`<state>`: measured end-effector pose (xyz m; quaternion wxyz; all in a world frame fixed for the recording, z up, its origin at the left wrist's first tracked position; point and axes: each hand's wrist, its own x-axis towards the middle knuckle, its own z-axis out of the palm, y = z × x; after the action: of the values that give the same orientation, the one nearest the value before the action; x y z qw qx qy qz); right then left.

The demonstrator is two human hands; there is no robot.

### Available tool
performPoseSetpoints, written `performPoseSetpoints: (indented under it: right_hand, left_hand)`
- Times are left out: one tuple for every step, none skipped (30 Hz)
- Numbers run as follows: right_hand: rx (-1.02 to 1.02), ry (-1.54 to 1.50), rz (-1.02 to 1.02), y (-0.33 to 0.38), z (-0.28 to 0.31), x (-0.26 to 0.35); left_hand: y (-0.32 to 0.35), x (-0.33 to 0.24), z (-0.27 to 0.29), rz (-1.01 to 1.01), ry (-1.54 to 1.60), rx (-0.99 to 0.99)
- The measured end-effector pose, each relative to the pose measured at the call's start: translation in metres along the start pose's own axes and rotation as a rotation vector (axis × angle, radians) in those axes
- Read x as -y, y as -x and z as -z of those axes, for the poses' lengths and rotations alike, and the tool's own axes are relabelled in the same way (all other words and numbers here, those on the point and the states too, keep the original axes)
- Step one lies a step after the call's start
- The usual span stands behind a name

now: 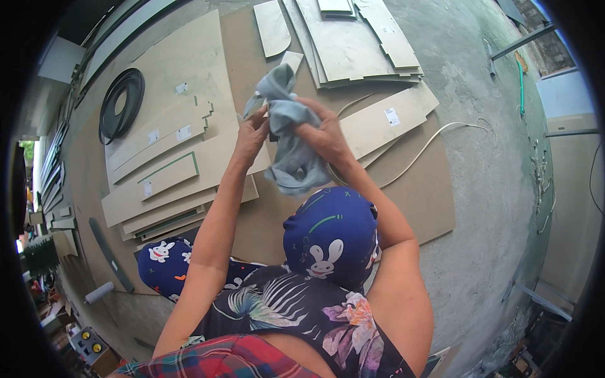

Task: The recorder is wiping down and organizing flat wooden furniture components in a workshop.

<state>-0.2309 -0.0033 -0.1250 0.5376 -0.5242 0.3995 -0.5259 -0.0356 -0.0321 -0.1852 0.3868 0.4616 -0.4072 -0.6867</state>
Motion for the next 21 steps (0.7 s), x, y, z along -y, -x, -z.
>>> performPoseSetpoints:
  right_hand:
    - [-0.045,-0.058,-0.031,0.000,0.017,0.004]
    - [-0.122,-0.152,0.029,-0.004,0.023,0.007]
    - [-0.156,-0.172,0.045,-0.005,0.028,0.011]
    - [-0.198,-0.187,0.065,-0.008,0.031,0.020]
    - [-0.226,-0.171,0.045,-0.009,0.029,0.029]
    - [-0.226,-0.169,0.046,-0.009,0.028,0.025]
    - [-0.162,0.031,0.079,-0.010,0.023,0.021]
    - [-0.097,0.231,0.112,-0.011,0.018,0.018]
    - [-0.017,0.523,0.136,-0.013,0.015,0.016]
    - [0.049,0.670,0.010,-0.015,0.010,0.007]
    - [-0.015,0.570,-0.024,-0.019,0.017,-0.011]
    - [-0.075,0.469,-0.057,-0.023,0.026,-0.029]
    - [-0.144,0.387,-0.059,-0.029,0.032,-0.041]
    - [-0.211,0.301,-0.067,-0.034,0.040,-0.045]
    - [-0.294,0.288,-0.044,-0.035,0.049,-0.048]
    - [-0.377,0.275,-0.030,-0.032,0.059,-0.048]
    - [-0.484,0.313,0.045,-0.032,0.093,-0.067]
    - [-0.530,0.258,0.071,-0.027,0.105,-0.067]
    - [-0.588,0.178,0.056,-0.023,0.112,-0.059]
    - [-0.691,0.141,0.065,-0.020,0.101,-0.037]
    - [-0.742,0.068,0.133,-0.017,0.118,-0.033]
  left_hand:
    - [0.003,-0.011,-0.011,-0.069,-0.440,-0.120]
    - [0.010,-0.018,-0.015,-0.134,-0.886,-0.257]
    - [0.008,-0.001,-0.011,-0.317,-0.927,-0.382]
    - [0.008,-0.002,-0.015,-0.318,-0.926,-0.385]
    - [0.010,-0.001,-0.019,-0.367,-1.051,-0.373]
    - [0.012,0.000,-0.024,-0.416,-1.175,-0.359]
    - [0.015,-0.001,-0.029,-0.439,-1.218,-0.358]
    - [0.016,-0.004,-0.034,-0.438,-1.217,-0.360]
    - [0.016,-0.007,-0.038,-0.504,-1.197,-0.317]
    - [0.020,-0.011,-0.039,-0.566,-1.176,-0.278]
    - [0.023,-0.016,-0.043,-0.540,-1.205,-0.233]
    - [0.022,-0.013,-0.043,-0.541,-1.202,-0.237]
    - [0.023,-0.008,-0.035,-0.543,-1.206,-0.219]
    - [0.025,-0.007,-0.028,-0.542,-1.212,-0.201]
    - [0.023,-0.007,-0.021,-0.519,-1.198,-0.190]
    - [0.023,-0.010,-0.015,-0.498,-1.205,-0.217]
    - [0.018,-0.016,-0.013,-0.524,-1.210,-0.228]
    - [0.018,-0.020,0.000,-0.527,-1.227,-0.256]
    - [0.018,-0.026,0.016,-0.495,-1.280,-0.306]
    - [0.019,-0.027,0.039,-0.466,-1.297,-0.349]
    - [0.015,-0.026,0.059,-0.472,-1.340,-0.428]
